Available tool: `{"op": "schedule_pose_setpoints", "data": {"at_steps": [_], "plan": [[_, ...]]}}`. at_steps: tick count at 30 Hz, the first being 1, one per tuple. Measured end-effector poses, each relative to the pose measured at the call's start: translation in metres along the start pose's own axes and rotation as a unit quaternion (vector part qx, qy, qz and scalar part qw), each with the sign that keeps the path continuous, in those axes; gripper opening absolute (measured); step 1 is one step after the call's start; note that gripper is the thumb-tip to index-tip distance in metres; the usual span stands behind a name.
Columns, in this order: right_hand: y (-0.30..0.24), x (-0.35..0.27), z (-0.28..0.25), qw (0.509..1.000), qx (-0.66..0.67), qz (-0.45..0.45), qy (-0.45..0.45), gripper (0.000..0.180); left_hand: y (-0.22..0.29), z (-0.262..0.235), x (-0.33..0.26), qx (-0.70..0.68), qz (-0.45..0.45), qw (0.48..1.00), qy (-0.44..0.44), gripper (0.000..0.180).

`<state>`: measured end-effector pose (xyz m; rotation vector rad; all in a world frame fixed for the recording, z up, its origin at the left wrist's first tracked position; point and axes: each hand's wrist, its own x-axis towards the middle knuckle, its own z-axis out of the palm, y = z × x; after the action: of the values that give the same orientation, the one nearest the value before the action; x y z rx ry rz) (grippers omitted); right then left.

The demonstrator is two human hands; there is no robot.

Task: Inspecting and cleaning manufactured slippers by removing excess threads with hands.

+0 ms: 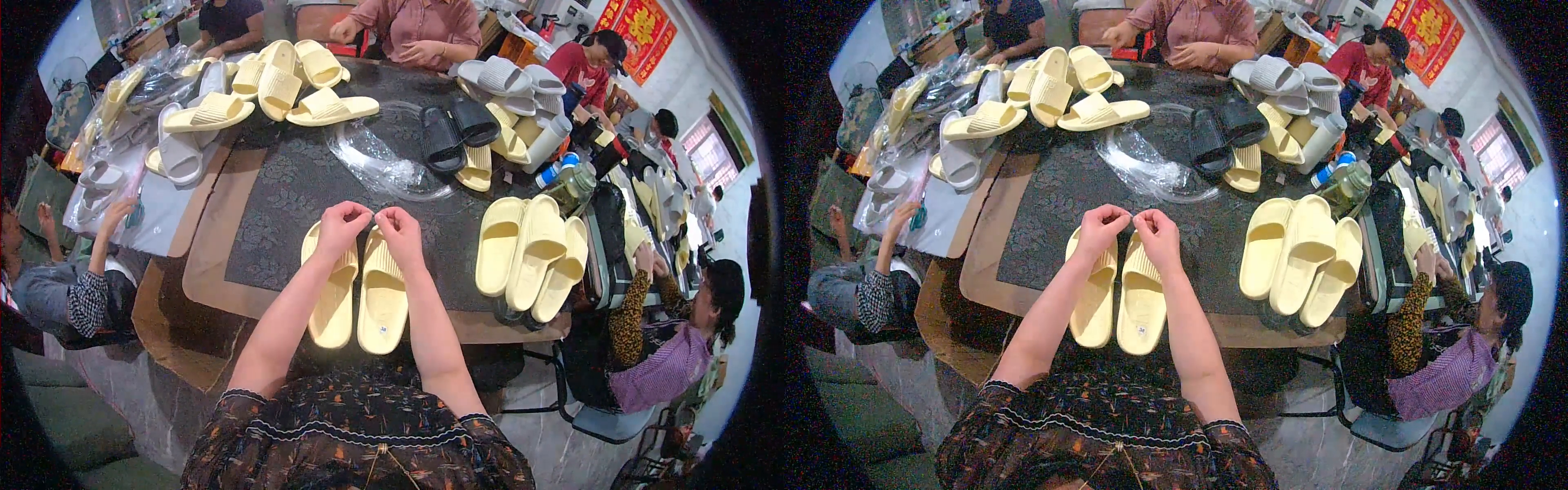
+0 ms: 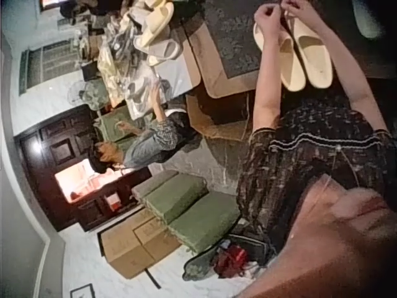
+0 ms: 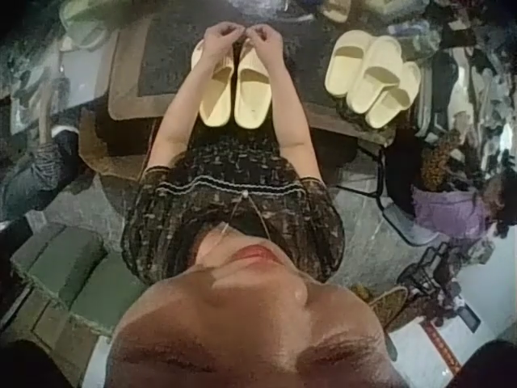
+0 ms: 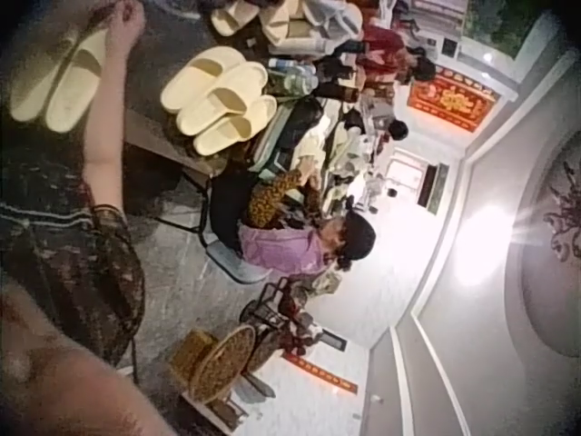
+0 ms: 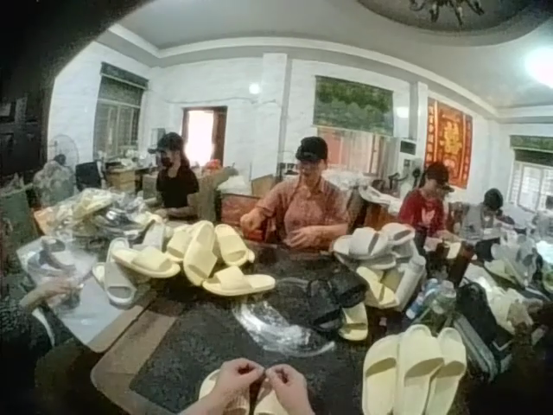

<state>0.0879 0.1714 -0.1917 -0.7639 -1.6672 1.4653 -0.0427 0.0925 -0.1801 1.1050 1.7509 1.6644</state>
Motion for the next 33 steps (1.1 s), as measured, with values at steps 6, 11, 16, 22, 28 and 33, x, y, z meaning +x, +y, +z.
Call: {"op": "schedule_pose_setpoints", "data": {"at_steps": [6,11,16,22,28,33], "plan": [[-0.009,-0.003,0.002,0.999,-0.027,-0.011,-0.019,0.014,-0.008,0.000,0.002,-0.038,0.003,0.999,-0.010,0.013],[-0.001,-0.002,-0.002,0.998,-0.049,-0.022,-0.015,0.014,-0.007,0.002,0.002,0.010,0.013,0.999,-0.030,0.013],[-0.010,-0.003,0.002,1.000,-0.014,-0.018,0.000,0.014,-0.006,0.002,0.000,-0.032,0.010,0.999,-0.012,0.014],[-0.007,-0.003,-0.001,1.000,-0.007,0.010,0.014,0.014,0.004,0.006,-0.001,-0.038,0.005,0.999,0.021,0.013],[-0.003,-0.002,0.001,0.999,-0.029,-0.027,0.001,0.014,-0.013,0.002,0.004,-0.047,-0.003,0.999,-0.007,0.014],[-0.002,-0.002,0.000,0.999,-0.046,-0.022,-0.003,0.013,-0.011,0.001,0.003,-0.027,-0.023,0.999,-0.020,0.014]]}}
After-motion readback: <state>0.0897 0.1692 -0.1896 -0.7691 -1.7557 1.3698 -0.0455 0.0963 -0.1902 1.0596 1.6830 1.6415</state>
